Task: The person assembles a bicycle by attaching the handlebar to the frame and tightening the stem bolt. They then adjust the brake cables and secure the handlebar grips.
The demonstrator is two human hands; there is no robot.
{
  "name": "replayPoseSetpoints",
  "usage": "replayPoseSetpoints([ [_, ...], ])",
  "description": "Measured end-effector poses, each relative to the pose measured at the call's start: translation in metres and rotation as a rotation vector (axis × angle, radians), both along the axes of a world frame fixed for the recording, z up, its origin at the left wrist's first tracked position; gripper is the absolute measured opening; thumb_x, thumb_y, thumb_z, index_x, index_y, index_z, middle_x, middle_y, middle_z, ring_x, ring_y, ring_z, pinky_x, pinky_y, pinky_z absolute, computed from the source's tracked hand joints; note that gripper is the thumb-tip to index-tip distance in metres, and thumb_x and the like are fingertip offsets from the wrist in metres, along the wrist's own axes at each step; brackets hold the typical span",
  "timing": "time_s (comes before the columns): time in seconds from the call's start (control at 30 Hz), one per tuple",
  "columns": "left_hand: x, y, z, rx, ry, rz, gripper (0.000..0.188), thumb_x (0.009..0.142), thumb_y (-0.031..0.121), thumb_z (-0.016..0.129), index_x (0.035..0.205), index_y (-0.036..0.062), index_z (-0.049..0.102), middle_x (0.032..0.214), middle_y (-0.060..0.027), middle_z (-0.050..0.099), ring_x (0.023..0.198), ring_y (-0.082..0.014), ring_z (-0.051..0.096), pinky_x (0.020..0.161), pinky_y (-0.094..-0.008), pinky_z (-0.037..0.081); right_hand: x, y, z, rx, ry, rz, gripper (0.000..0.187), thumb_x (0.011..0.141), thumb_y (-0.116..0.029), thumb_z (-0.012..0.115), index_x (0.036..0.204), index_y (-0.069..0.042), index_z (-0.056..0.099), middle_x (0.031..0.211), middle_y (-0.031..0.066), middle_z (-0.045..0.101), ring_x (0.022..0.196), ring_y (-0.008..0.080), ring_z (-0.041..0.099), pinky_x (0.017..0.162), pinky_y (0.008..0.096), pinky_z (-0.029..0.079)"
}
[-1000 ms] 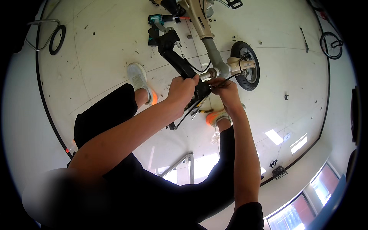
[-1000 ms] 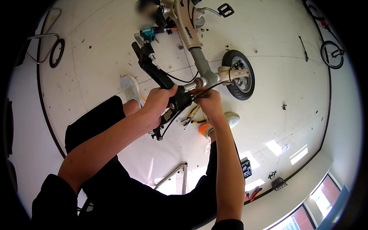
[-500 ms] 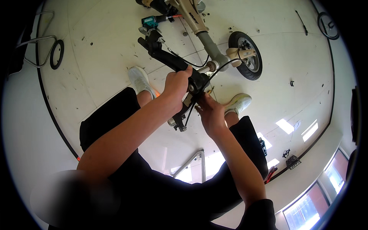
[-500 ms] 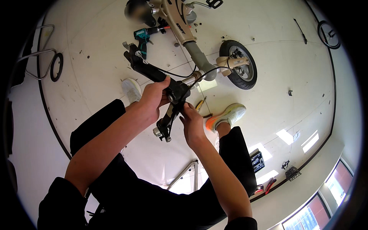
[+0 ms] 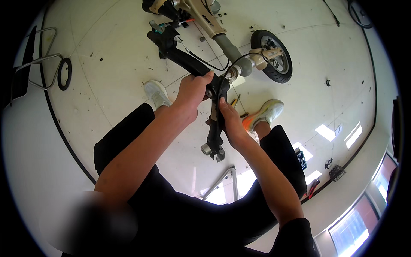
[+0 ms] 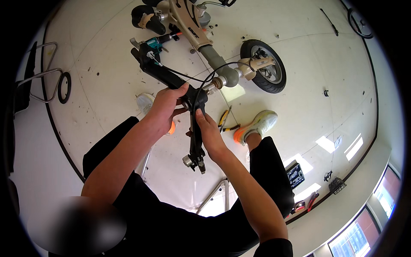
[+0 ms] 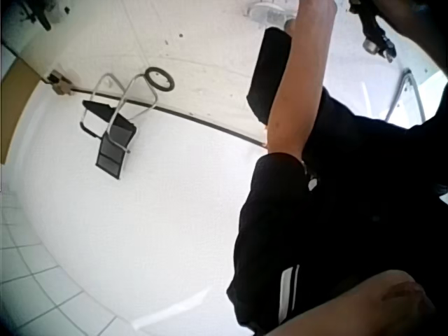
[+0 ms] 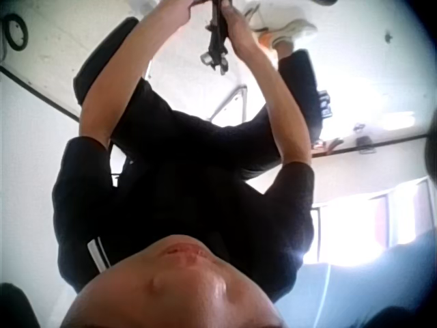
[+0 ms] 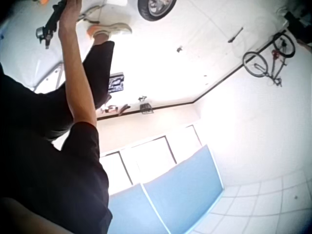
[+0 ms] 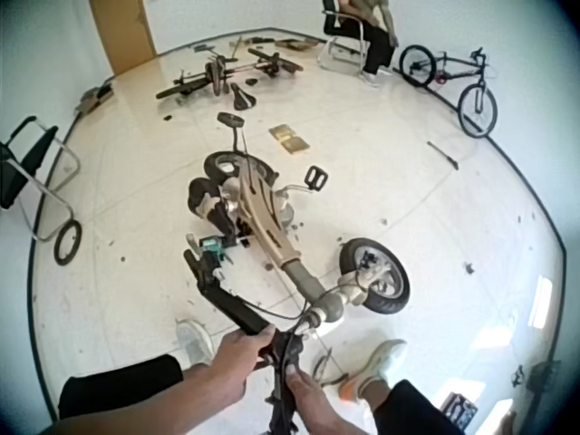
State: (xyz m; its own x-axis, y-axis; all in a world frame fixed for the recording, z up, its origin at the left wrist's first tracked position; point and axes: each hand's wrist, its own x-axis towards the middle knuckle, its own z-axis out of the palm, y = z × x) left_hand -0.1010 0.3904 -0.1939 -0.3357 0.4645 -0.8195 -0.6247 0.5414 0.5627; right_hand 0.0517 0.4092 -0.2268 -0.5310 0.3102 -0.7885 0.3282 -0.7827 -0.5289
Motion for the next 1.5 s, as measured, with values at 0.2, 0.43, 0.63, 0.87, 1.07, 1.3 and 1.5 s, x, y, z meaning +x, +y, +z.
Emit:
replayPoseSetpoints([
  [0.2, 0.003, 0.003, -0.007, 0.081, 0.272, -0.119, 0.026, 0.087, 0.024, 0.063, 0.101, 0.0017, 0.060, 0.094, -0.0041, 0.062, 0.088, -0.0129, 0.054, 0.083, -0.0287, 0.040, -0.009, 0.011, 0.016, 0.083, -0.095, 0.085, 0.053, 0.095, -0.056, 0.038, 0.092, -0.005, 0.049, 0.071, 0.0062, 0.054, 0.063, 0.0157, 0.057, 0.061, 0.0280, 0.047],
  [0.43, 0.007, 0.006, -0.007, 0.143, 0.491, -0.125, 0.031, 0.083, 0.021, 0.064, 0.096, -0.0058, 0.057, 0.084, -0.0125, 0.062, 0.075, -0.0195, 0.060, 0.069, -0.0313, 0.047, -0.015, 0.021, 0.018, 0.100, -0.108, 0.130, 0.052, 0.096, -0.054, 0.038, 0.087, -0.005, 0.049, 0.066, 0.0063, 0.053, 0.056, 0.0155, 0.054, 0.057, 0.0278, 0.046],
  [0.63, 0.009, 0.002, -0.027, 0.277, 0.799, -0.238, 0.027, 0.083, 0.018, 0.064, 0.092, -0.0057, 0.055, 0.090, -0.0152, 0.052, 0.077, -0.0259, 0.058, 0.068, -0.0361, 0.046, -0.025, 0.030, 0.024, 0.082, -0.157, 0.130, 0.049, 0.097, -0.051, 0.037, 0.083, -0.005, 0.048, 0.066, 0.0061, 0.053, 0.052, 0.0154, 0.053, 0.051, 0.0275, 0.045],
  [0.87, 0.008, 0.005, -0.022, 0.307, 0.848, -0.322, 0.025, 0.085, 0.015, 0.063, 0.100, -0.0017, 0.052, 0.091, -0.0104, 0.054, 0.079, -0.0207, 0.056, 0.070, -0.0329, 0.046, -0.028, 0.044, 0.032, 0.071, -0.182, 0.199, 0.049, 0.097, -0.051, 0.036, 0.080, -0.006, 0.045, 0.065, 0.0059, 0.051, 0.049, 0.0156, 0.051, 0.048, 0.0285, 0.044],
  [1.07, 0.005, 0.004, -0.025, 0.330, 0.964, -0.352, 0.025, 0.085, 0.016, 0.063, 0.096, -0.0039, 0.052, 0.093, -0.0152, 0.051, 0.082, -0.0299, 0.055, 0.071, -0.0376, 0.046, -0.034, 0.053, 0.041, 0.059, -0.190, 0.238, 0.047, 0.098, -0.049, 0.034, 0.082, -0.006, 0.046, 0.065, 0.0051, 0.050, 0.047, 0.0149, 0.049, 0.045, 0.0288, 0.043],
  [1.3, 0.011, 0.016, -0.018, 0.245, 0.720, -0.261, 0.035, 0.086, 0.026, 0.063, 0.102, -0.0036, 0.052, 0.093, -0.0194, 0.058, 0.083, -0.0349, 0.060, 0.071, -0.0412, 0.047, -0.032, 0.049, 0.037, 0.074, -0.192, 0.154, 0.044, 0.099, -0.044, 0.030, 0.085, -0.006, 0.048, 0.066, 0.0055, 0.051, 0.048, 0.0143, 0.049, 0.046, 0.0285, 0.043],
  [1.5, 0.019, 0.018, -0.022, 0.249, 0.637, -0.202, 0.034, 0.086, 0.028, 0.063, 0.100, -0.0018, 0.055, 0.082, -0.0151, 0.065, 0.076, -0.0302, 0.064, 0.068, -0.0383, 0.049, -0.023, 0.038, 0.021, 0.254, -0.201, 0.109, 0.051, 0.099, -0.043, 0.034, 0.074, -0.002, 0.049, 0.059, 0.0084, 0.052, 0.043, 0.0173, 0.051, 0.042, 0.0299, 0.042],
])
